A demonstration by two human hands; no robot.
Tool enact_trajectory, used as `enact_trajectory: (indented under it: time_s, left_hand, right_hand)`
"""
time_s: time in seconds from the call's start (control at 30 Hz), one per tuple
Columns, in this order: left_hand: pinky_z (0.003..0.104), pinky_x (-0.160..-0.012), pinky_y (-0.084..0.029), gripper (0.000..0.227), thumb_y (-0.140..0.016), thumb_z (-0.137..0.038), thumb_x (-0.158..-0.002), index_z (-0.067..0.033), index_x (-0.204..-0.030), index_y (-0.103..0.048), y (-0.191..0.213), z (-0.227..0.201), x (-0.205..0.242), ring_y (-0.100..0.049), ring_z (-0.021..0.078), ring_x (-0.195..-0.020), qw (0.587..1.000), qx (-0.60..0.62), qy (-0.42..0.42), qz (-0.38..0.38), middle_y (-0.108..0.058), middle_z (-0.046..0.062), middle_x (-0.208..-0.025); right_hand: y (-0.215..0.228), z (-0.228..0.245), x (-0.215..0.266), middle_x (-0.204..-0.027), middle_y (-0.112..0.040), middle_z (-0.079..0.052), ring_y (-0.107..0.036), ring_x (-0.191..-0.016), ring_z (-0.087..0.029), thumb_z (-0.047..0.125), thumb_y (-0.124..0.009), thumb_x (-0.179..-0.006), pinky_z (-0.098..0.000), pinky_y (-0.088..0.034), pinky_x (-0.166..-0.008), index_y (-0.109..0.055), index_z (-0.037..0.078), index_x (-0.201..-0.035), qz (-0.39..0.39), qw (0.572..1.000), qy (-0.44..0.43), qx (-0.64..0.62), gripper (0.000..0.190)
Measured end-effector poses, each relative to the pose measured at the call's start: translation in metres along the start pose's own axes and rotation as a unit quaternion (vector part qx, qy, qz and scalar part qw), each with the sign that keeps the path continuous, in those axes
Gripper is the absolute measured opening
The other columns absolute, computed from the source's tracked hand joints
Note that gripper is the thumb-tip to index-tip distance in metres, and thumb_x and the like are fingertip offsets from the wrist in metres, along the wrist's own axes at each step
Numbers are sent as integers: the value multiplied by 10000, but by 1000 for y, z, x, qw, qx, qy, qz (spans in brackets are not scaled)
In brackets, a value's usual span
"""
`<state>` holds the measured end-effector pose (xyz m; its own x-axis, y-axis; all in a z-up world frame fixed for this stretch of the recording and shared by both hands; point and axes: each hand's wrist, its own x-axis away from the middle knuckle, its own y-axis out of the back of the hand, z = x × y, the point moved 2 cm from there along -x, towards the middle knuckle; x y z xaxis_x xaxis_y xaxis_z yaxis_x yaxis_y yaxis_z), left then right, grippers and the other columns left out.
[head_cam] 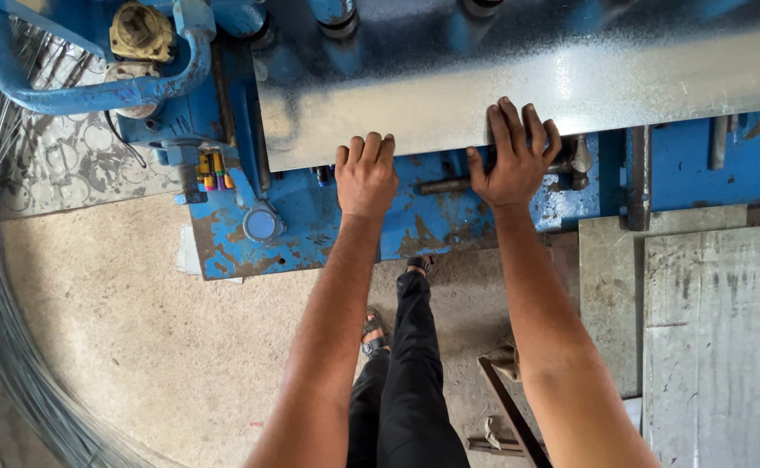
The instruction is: The person repeatedly feeds a large rectangular metal sheet into a blue industrial bending machine. They align the sheet, press down on the machine's lever to bend the edge, and then remove the sheet. This process is repeated multiple times on the same sheet.
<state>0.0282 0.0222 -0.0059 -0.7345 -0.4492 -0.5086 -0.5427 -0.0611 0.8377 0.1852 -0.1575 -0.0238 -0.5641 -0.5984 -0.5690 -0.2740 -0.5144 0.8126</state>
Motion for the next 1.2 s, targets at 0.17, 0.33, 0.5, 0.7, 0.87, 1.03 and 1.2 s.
enact_trajectory:
  time_s: [0.17,0.33,0.5,0.7,0.87,1.03,1.2]
  left_hand:
    - [406,-789,-475,193,-710,-40,-870,-97,-1045,-767,0,1,0,-588,234,-907,1000,5,-1,-1,-606,20,-956]
    - [405,-791,-477,185,-710,-38,-878,-95,-1044,-769,0,1,0,-578,236,-900,1000,7,0,1,-600,22,-948]
    - [404,-793,-479,222,-701,-28,-837,-95,-1039,-764,2,0,0,-583,233,-908,1000,5,-2,-9,-608,19,-961]
    - [407,-770,-470,213,-703,-28,-831,-88,-1028,-762,6,1,-5,-577,241,-881,1000,15,-6,-13,-600,26,-930]
    - [401,-771,-465,197,-695,-21,-863,-90,-1040,-747,6,0,-3,-574,235,-884,1000,6,-12,-4,-592,22,-945]
    - [410,-781,-470,222,-690,-25,-850,-94,-1055,-738,6,1,-3,-574,246,-884,1000,1,-17,6,-578,30,-948]
    - [422,-759,-461,227,-678,-63,-804,-90,-1021,-735,9,-2,-5,-579,255,-853,1000,-2,-27,8,-600,45,-948]
  right_hand:
    - [0,0,0,-1444,-688,-28,-451,-1432,-283,618,-379,-1112,-549,-233,-1207,-694,149,-1404,3,1000,2,1,636]
    - [0,0,0,-1441,-690,-30,-452,-1433,-283,618,-378,-1110,-550,-235,-1205,-694,150,-1404,4,1000,0,-3,637]
    - [1,1,0,-1446,-686,-27,-455,-1434,-281,612,-391,-1106,-548,-239,-1200,-694,146,-1408,2,1000,-2,-9,632]
    - [5,3,-3,-1456,-684,-28,-450,-1432,-285,622,-404,-1106,-539,-240,-1204,-693,146,-1414,4,1000,3,0,637]
    - [3,1,-1,-1451,-683,-25,-449,-1436,-279,631,-394,-1090,-537,-239,-1205,-694,155,-1411,6,1000,-1,-1,648]
    - [0,-2,-2,-1454,-675,-18,-444,-1440,-265,654,-408,-1073,-527,-240,-1204,-690,153,-1411,2,1000,0,-7,667]
    - [-1,-6,2,-1462,-669,-20,-439,-1443,-243,658,-447,-1050,-501,-255,-1187,-691,153,-1394,7,1000,-2,-13,657]
